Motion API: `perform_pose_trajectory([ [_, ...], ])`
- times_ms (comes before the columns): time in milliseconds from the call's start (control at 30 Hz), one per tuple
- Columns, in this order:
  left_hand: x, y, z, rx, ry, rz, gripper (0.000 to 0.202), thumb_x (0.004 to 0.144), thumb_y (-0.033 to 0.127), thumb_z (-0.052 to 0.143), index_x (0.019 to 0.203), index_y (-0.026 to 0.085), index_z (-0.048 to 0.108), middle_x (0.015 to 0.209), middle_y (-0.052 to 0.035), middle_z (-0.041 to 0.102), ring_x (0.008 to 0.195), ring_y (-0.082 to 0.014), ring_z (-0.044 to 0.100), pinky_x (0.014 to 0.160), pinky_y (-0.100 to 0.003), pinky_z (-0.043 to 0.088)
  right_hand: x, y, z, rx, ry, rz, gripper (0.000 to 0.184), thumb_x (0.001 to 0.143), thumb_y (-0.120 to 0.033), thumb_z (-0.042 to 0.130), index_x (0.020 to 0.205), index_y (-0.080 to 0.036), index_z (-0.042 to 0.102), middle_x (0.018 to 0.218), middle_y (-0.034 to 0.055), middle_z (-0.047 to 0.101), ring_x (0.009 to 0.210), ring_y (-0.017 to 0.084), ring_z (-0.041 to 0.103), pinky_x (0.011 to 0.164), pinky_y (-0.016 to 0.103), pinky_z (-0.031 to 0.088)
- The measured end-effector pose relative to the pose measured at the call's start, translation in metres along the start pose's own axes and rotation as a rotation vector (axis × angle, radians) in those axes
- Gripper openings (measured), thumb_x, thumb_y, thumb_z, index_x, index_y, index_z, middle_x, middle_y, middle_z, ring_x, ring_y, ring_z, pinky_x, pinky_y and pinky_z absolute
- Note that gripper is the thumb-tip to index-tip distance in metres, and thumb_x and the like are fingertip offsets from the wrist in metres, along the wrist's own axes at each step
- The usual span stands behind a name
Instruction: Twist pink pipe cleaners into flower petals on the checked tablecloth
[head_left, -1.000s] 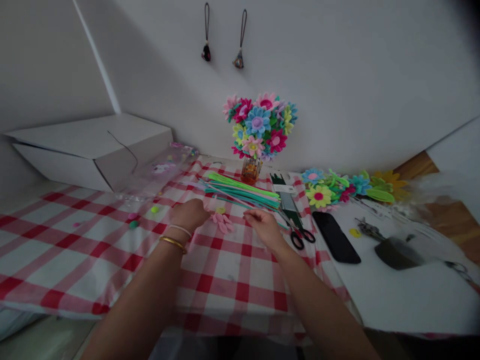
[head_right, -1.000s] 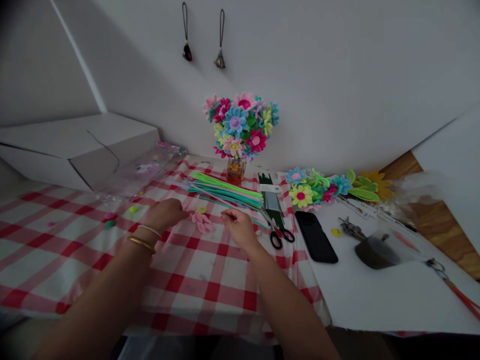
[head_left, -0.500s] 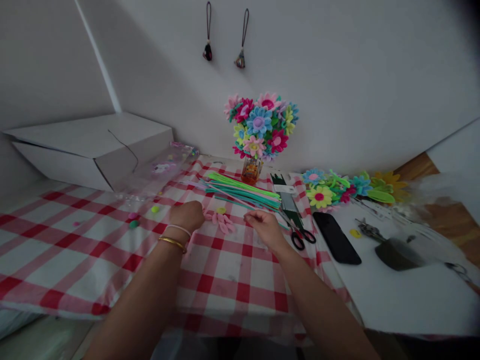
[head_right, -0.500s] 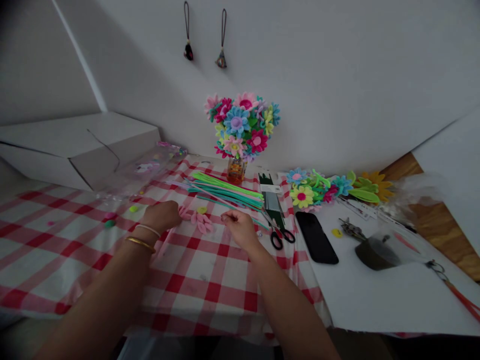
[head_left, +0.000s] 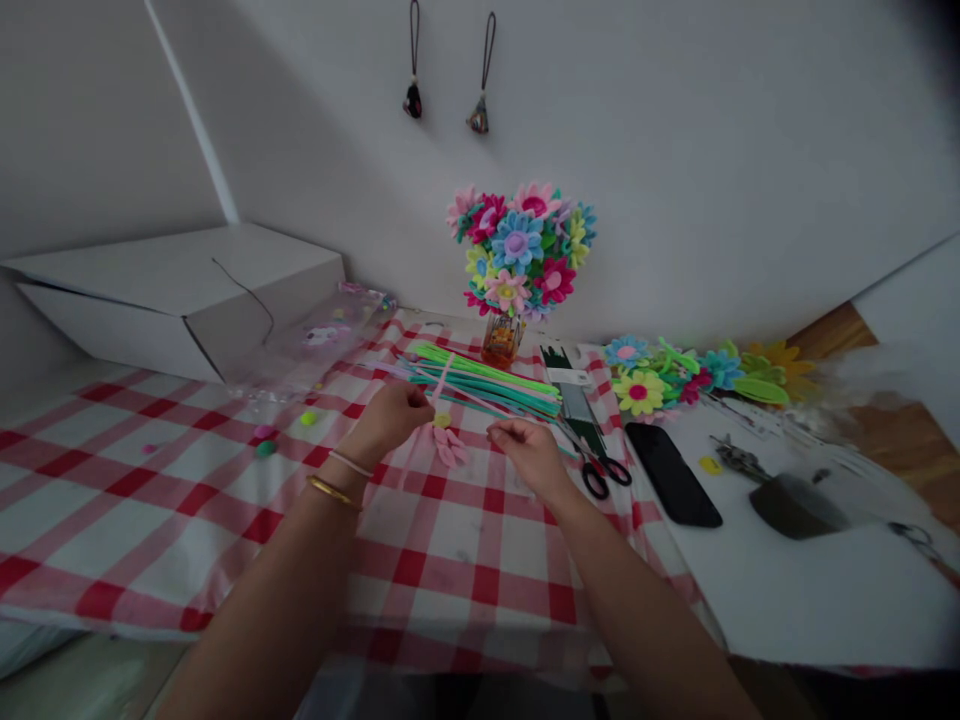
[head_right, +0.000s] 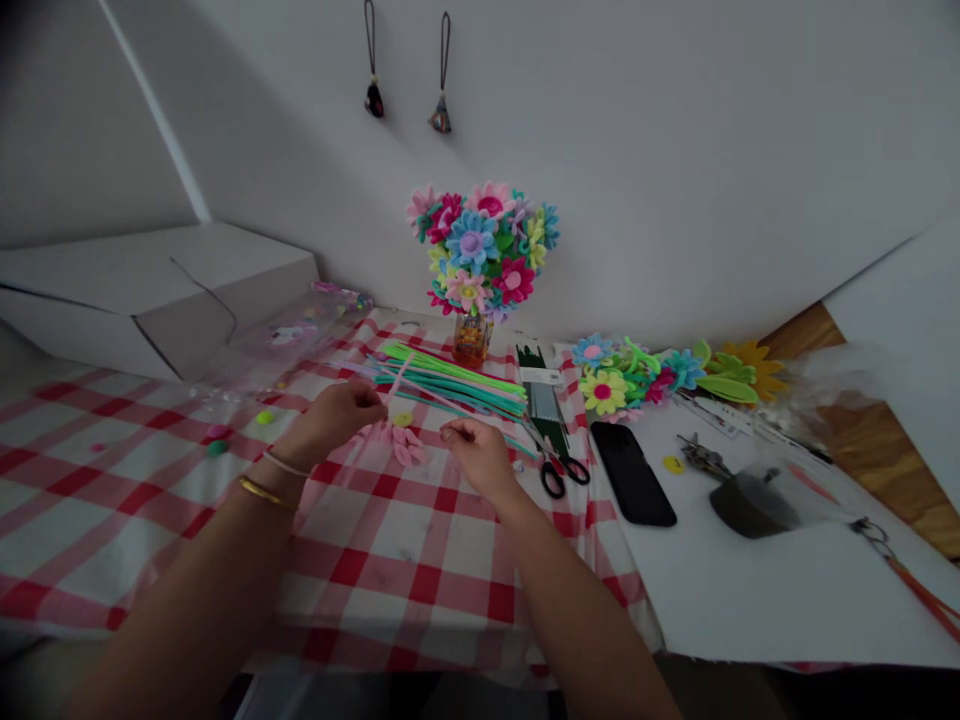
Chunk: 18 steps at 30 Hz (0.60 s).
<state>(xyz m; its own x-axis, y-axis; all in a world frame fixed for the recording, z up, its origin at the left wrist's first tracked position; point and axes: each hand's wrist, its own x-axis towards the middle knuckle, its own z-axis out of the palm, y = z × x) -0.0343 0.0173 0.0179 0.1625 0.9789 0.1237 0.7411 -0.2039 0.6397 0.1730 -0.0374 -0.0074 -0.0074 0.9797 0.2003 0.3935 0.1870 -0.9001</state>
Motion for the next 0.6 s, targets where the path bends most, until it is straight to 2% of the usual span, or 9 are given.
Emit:
perform_pose_trajectory([
  [100,-0.001,0.003,0.006,-0.203,-0.054,0.070,0.017,0.062,0.031,0.055,0.061,0.015,0.056,0.051,0.0037,0.049,0.048,-0.0097,0.044,0.044,-0.021,0.029,0.000,-0.002,0.000,0.018,0.038,-0.007,0.016,0.071,-0.028,0.054,0.080,-0.019,0.064,0.079,0.0018,0.066,0.073,0.015,0.057,0.070,0.027,0.043],
  [200,-0.003,0.006,0.010,-0.298,-0.083,0.091,0.015,0.061,0.029,0.057,0.060,0.014,0.055,0.051,0.0043,0.049,0.048,-0.0085,0.042,0.045,-0.020,0.029,-0.001,-0.004,0.000,0.031,0.054,-0.007,0.017,0.071,-0.028,0.054,0.081,-0.019,0.064,0.080,0.0023,0.065,0.073,0.015,0.057,0.069,0.027,0.043],
  [367,-0.011,0.019,0.015,-0.516,-0.264,0.153,0.013,0.062,0.026,0.058,0.061,0.014,0.054,0.055,0.0028,0.054,0.052,-0.0086,0.048,0.050,-0.021,0.036,-0.002,-0.008,-0.001,0.039,0.024,-0.027,0.022,0.074,-0.035,0.052,0.080,-0.017,0.064,0.075,0.0023,0.065,0.071,0.015,0.055,0.067,0.027,0.042],
  [467,-0.018,0.028,0.022,-0.513,-0.357,0.184,0.014,0.064,0.028,0.057,0.064,0.015,0.054,0.056,0.0023,0.055,0.052,-0.0094,0.051,0.051,-0.022,0.038,-0.004,-0.011,-0.002,0.075,-0.012,-0.030,0.026,0.075,-0.040,0.051,0.077,-0.017,0.063,0.073,0.0016,0.064,0.069,0.014,0.055,0.065,0.026,0.041],
  [600,-0.023,0.032,0.028,-0.503,-0.381,0.225,0.012,0.066,0.027,0.056,0.067,0.015,0.055,0.061,0.0006,0.057,0.057,-0.0107,0.053,0.053,-0.022,0.040,-0.004,-0.014,-0.002,0.130,-0.011,0.018,0.022,0.073,-0.037,0.053,0.068,-0.018,0.062,0.066,0.0001,0.062,0.064,0.013,0.055,0.062,0.024,0.040],
])
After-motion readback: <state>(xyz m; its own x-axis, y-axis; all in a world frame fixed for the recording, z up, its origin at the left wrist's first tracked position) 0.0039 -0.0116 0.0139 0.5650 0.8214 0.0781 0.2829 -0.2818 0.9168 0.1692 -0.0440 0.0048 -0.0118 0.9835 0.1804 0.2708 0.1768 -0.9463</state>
